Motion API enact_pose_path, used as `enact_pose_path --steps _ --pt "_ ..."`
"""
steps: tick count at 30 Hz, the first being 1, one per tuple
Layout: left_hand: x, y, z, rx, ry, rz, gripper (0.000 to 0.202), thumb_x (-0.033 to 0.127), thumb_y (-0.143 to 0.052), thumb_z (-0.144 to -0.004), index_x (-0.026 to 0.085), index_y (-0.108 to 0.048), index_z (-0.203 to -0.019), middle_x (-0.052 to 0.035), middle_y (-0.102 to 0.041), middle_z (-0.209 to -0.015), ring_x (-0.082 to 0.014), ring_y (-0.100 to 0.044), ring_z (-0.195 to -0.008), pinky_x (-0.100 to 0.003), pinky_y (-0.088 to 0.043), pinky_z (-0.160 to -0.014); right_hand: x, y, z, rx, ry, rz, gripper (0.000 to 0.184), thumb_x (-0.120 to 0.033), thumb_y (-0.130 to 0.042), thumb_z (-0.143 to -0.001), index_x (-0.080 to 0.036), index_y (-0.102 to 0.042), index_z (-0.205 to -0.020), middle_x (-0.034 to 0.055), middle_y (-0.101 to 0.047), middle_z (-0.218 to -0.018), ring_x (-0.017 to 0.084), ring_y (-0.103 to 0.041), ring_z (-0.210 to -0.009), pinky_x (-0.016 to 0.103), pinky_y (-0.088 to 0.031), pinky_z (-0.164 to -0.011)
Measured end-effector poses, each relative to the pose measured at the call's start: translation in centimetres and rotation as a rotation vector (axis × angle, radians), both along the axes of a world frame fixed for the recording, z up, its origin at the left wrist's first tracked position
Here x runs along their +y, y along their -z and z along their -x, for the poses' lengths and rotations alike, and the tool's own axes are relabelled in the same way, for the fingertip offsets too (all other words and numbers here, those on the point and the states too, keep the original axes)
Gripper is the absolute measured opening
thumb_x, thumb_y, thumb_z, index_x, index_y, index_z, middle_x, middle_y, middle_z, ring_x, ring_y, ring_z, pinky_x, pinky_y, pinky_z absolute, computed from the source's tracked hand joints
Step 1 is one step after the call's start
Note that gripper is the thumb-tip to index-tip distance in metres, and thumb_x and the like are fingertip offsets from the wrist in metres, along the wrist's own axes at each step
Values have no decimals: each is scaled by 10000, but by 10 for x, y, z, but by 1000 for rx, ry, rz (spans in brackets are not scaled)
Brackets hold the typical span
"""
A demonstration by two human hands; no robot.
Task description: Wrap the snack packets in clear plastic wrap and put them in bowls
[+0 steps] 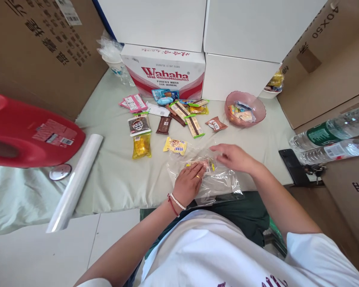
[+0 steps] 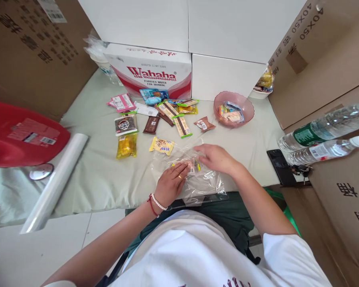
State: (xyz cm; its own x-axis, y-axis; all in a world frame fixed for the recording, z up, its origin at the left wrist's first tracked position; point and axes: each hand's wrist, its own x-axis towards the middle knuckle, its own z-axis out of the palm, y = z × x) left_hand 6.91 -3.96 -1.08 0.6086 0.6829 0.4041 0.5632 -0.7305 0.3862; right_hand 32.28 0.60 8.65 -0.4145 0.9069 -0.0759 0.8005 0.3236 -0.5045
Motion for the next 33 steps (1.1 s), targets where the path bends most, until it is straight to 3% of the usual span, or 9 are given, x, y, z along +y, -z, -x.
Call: enact_pose_path --steps 4,9,13,15,19,23,28,30,33 --pt "0 7 5 36 4 -60 474 174 -507 -1038 231 -557 -1506 -80 -655 -1497 -237 -568 -1423 -434 -457 -1122 57 -1 -11 -45 197 -109 330 -282 -534 -1011 -167 -756 -1226 124 -783 -1199 269 -723 -1093 380 -536 -956" --pt "-1 10 5 38 9 -94 486 155 -509 -1028 218 -558 -1508 -79 -658 -1494 -227 -557 -1435 -417 -431 -1144 107 10 19 -172 -19 -41 346 -316 -528 -1022 -163 -759 -1229 126 -782 -1163 267 -664 -1141 339 -465 -970" --pt "-1 10 6 30 18 -72 518 159 -500 -1030 221 -525 -1544 -90 -653 -1499 -218 -544 -1450 -416 -428 -1158 113 7 29 -277 -158 268 310 -340 -661 -938 -155 -781 -1155 67 -782 -895 203 -661 -798 275 -430 -726" --pt "-2 9 6 24 25 -49 538 167 -497 -1032 236 -503 -1566 -89 -651 -1502 -217 -542 -1453 -418 -428 -1167 112 3 22 -215 -198 334 216 -281 -674 -893 -166 -793 -1033 30 -765 -848 171 -634 -748 256 -408 -684" --pt "-2 10 7 8 32 -19 549 165 -490 -1033 256 -498 -1574 -89 -651 -1503 -217 -545 -1455 -424 -425 -1183 114 -9 -5 -48 -150 290 185 -288 -637 -897 -175 -775 -947 12 -750 -842 158 -633 -767 253 -429 -719" --pt "-2 10 7 -4 34 -7 540 147 -492 -1030 243 -513 -1561 -87 -648 -1506 -220 -540 -1459 -430 -426 -1179 119 -18 -18 -45 -70 203 215 -314 -653 -893 -172 -778 -994 54 -752 -931 200 -668 -872 292 -467 -782" --pt "-2 9 7 -4 40 2 540 154 -493 -1035 244 -504 -1568 -92 -642 -1512 -222 -533 -1465 -432 -414 -1186 123 -12 13 -77 -348 100 524 -339 -808 -814 -249 -732 -1325 81 -695 -1362 304 -545 -1326 442 -384 -1126" --pt "-2 9 7 -9 43 2 547 157 -493 -1036 246 -494 -1575 -96 -642 -1512 -221 -533 -1465 -436 -415 -1184 126 -4 32 -93 -430 101 405 -297 -798 -828 -227 -783 -1227 91 -693 -1373 302 -540 -1325 448 -365 -1147" --pt "-1 9 8 -12 46 -5 533 160 -498 -1035 241 -510 -1562 -95 -649 -1503 -221 -544 -1453 -439 -428 -1171 136 6 49 -38 -467 113 145 -250 -698 -911 -189 -822 -955 95 -760 -1184 262 -609 -1208 400 -404 -1099"
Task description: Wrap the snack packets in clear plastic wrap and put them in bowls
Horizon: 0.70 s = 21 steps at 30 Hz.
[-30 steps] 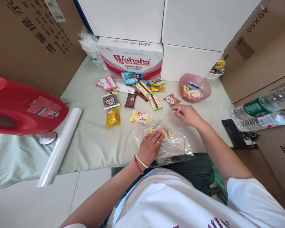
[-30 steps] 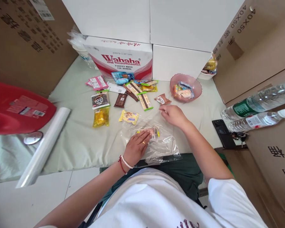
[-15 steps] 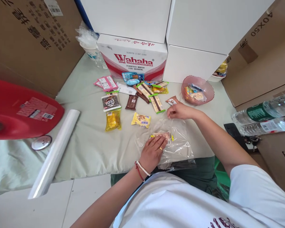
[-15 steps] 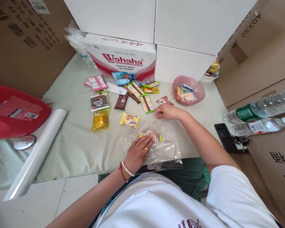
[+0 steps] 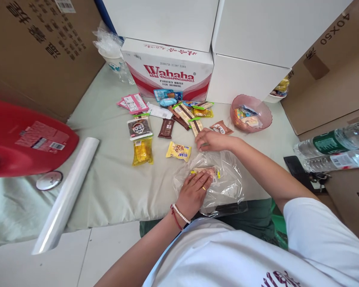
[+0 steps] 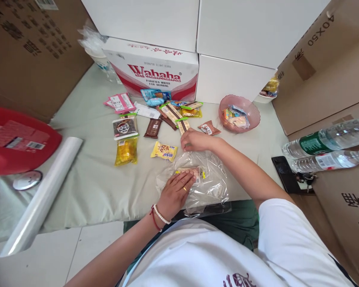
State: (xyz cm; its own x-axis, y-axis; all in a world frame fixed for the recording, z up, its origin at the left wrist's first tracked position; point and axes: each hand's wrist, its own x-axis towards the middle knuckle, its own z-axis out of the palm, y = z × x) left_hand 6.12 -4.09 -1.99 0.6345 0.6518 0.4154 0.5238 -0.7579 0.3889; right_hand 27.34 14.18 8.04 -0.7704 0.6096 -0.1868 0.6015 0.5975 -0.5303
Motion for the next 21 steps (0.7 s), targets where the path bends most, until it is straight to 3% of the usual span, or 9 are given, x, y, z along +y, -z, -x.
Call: enact_pose_path --steps 3,7,11,15,19,21 --pt "0 0 1 1 4 -1 518 163 -502 -1035 240 -528 -1546 -92 -655 -1496 -224 -556 -1441 -445 -430 -1172 15 1 3 32 -10 128 180 -253 -652 -934 -177 -811 -966 56 -782 -1014 197 -672 -972 307 -469 -929" --pt "0 0 1 -3 10 22 545 153 -495 -1030 254 -508 -1565 -90 -649 -1504 -223 -550 -1450 -448 -420 -1189 33 -6 3 -92 16 276 188 -264 -665 -905 -172 -808 -986 -8 -759 -823 140 -623 -740 241 -424 -705" --pt "0 0 2 -15 23 40 577 136 -485 -1024 265 -479 -1586 -89 -647 -1506 -217 -542 -1457 -452 -401 -1211 45 -9 11 -139 -81 296 155 -280 -700 -888 -177 -804 -939 -41 -699 -727 120 -563 -681 224 -395 -671" --pt "1 -2 2 -15 23 26 539 139 -488 -1026 237 -519 -1555 -87 -655 -1498 -219 -551 -1446 -448 -412 -1202 43 -12 18 -95 -152 253 126 -263 -695 -890 -183 -787 -923 -7 -723 -892 140 -615 -818 218 -428 -746" --pt "1 -1 2 -20 30 30 536 147 -479 -1029 239 -526 -1554 -99 -662 -1486 -221 -547 -1449 -447 -424 -1205 31 -12 16 -104 -81 398 171 -216 -569 -972 -174 -734 -982 -6 -727 -871 127 -632 -741 223 -442 -723" --pt "0 0 1 -26 29 40 536 151 -473 -1032 249 -526 -1556 -98 -661 -1486 -223 -543 -1453 -448 -422 -1210 27 -10 13 -124 -20 397 183 -189 -544 -979 -173 -726 -988 -20 -720 -821 117 -610 -680 221 -425 -691"
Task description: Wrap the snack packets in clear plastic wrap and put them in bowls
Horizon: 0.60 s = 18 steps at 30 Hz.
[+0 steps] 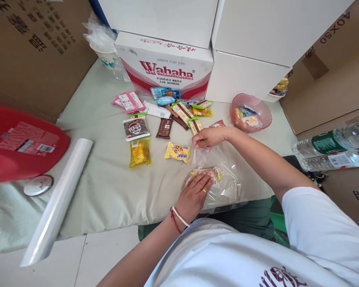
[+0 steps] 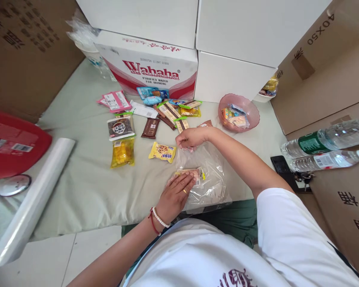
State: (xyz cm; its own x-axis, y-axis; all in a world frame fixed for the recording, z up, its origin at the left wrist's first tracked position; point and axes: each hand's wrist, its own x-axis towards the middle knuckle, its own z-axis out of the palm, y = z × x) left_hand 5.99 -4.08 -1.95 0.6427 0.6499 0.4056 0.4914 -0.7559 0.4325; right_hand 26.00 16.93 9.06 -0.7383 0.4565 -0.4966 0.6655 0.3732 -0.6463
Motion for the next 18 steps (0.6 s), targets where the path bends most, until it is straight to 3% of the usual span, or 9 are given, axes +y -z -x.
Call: enact_pose_path --steps 5,9,11,14,18 --pt "-1 2 -1 0 -23 47 562 155 -475 -1029 283 -500 -1576 -93 -645 -1507 -234 -522 -1474 -502 -373 -1250 8 2 -2 -20 30 -220 146 -180 -620 -934 -174 -765 -941 -7 -749 -874 136 -607 -781 225 -397 -751" --pt "-2 1 0 3 -18 82 563 159 -479 -1033 302 -492 -1577 -91 -623 -1533 -233 -504 -1492 -521 -381 -1243 3 -10 -4 38 251 -469 174 -162 -581 -970 -120 -749 -968 50 -750 -923 147 -583 -812 241 -389 -786" --pt "-1 0 1 -7 -18 91 560 152 -472 -1035 294 -492 -1576 -90 -621 -1535 -230 -502 -1493 -515 -388 -1240 -17 -19 -8 94 318 -530 218 -198 -536 -1021 -104 -733 -1028 70 -748 -969 150 -590 -846 244 -400 -806" --pt "-1 -1 0 -34 -14 96 555 166 -473 -1042 278 -477 -1585 -89 -604 -1552 -231 -492 -1501 -506 -395 -1239 -67 -25 -17 172 299 -519 257 -260 -506 -1057 -125 -724 -1051 71 -742 -970 157 -620 -846 254 -438 -805" --pt "2 -5 0 -79 -15 129 584 213 -475 -1056 286 -399 -1631 -96 -581 -1574 -230 -483 -1510 -513 -389 -1252 -136 -11 -31 250 314 -455 279 -393 -568 -1049 -180 -742 -1089 85 -729 -1036 196 -673 -918 298 -500 -849"
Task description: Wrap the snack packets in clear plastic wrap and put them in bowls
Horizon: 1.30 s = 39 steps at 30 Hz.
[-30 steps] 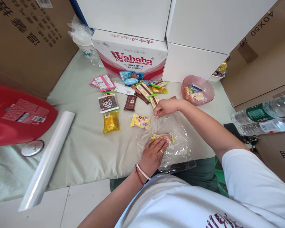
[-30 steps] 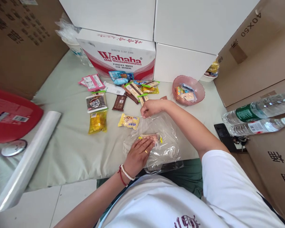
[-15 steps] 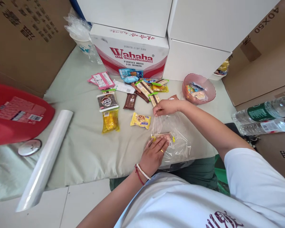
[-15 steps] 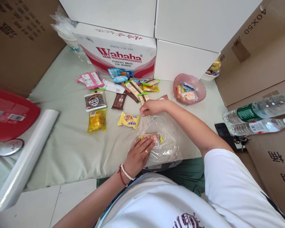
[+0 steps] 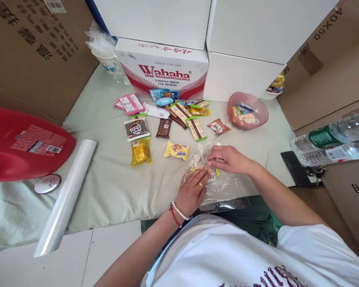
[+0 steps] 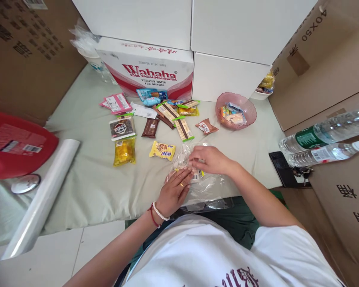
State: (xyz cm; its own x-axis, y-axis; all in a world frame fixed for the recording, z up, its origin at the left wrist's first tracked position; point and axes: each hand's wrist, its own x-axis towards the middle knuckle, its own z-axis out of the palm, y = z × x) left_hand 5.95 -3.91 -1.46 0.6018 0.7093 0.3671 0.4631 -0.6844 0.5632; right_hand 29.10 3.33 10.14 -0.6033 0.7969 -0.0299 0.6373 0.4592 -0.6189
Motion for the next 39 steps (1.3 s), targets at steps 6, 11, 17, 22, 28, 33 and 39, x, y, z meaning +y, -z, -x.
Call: enact_pose_path --steps 6,11,17,22,28,33,39 --pt "9 -10 10 -116 -24 36 614 268 -476 -1063 277 -331 -1660 -133 -545 -1598 -243 -481 -1517 -515 -451 -1229 -37 26 2 -154 31 93 459 -402 -760 -936 -239 -669 -1356 99 -677 -1357 274 -670 -1202 352 -523 -959" --pt "21 -9 24 -152 -179 117 452 266 -483 -1046 246 -582 -1486 -107 -627 -1523 -253 -490 -1512 -535 -423 -1256 -38 34 1 -191 -12 64 430 -246 -721 -943 -246 -654 -1368 81 -667 -1390 262 -682 -1192 340 -528 -920" --pt "34 6 33 -391 -431 458 212 301 -680 -871 216 -809 -1015 -119 -729 -1368 -319 -580 -1420 -563 -395 -1264 -44 45 -5 -131 -1 28 442 -227 -727 -934 -250 -643 -1367 82 -642 -1420 256 -691 -1167 333 -539 -873" --pt "52 -1 37 -906 -623 950 173 245 -833 -641 185 -781 -794 -122 -752 -1299 -339 -646 -1321 -552 -506 -1164 -45 50 -2 -91 12 31 442 -240 -738 -936 -239 -648 -1368 89 -634 -1417 256 -681 -1180 337 -537 -885" --pt "62 -17 47 -1053 -611 959 218 175 -870 -584 190 -772 -778 -92 -746 -1288 -328 -596 -1379 -467 -603 -1050 -43 50 5 -99 23 37 429 -291 -717 -968 -227 -646 -1386 96 -649 -1397 262 -685 -1159 336 -537 -871" --pt "61 -2 60 -774 -634 775 150 241 -829 -655 207 -782 -794 -84 -745 -1325 -327 -615 -1354 -527 -496 -1170 -42 53 2 -73 59 45 419 -345 -685 -992 -243 -650 -1397 104 -646 -1408 262 -686 -1171 350 -553 -907" --pt "50 4 83 -110 -415 119 328 103 -560 -816 256 -809 -963 -36 -703 -1423 -284 -509 -1466 -554 -401 -1253 -54 52 -21 213 82 57 440 -506 -511 -1073 -248 -695 -1378 127 -625 -1453 256 -644 -1270 416 -511 -1083"
